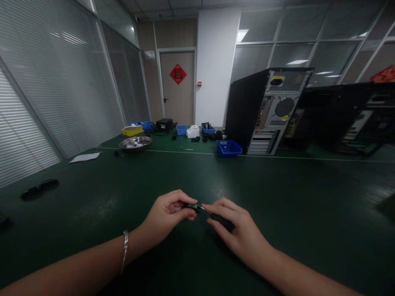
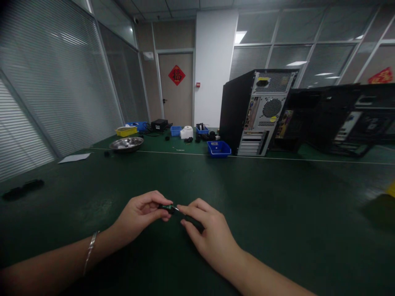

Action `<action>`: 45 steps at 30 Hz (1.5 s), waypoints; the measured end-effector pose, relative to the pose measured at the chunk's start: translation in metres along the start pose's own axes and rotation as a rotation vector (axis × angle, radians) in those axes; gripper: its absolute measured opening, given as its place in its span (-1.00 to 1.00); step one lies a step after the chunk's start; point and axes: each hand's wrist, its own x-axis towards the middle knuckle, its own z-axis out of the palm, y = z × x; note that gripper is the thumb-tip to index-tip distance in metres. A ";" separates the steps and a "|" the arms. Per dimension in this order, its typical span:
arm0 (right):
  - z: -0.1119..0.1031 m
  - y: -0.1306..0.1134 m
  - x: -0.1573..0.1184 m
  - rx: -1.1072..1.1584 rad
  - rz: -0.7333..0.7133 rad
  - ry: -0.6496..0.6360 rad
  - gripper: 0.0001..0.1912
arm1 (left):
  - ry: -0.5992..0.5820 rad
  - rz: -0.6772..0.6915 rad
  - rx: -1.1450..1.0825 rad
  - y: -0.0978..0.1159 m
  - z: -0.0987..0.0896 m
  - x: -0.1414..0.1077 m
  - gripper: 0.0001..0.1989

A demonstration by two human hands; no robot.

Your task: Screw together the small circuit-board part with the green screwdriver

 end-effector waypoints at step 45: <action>0.001 0.001 -0.001 0.056 0.019 -0.021 -0.64 | -0.032 -0.045 -0.110 -0.004 0.000 0.001 -0.82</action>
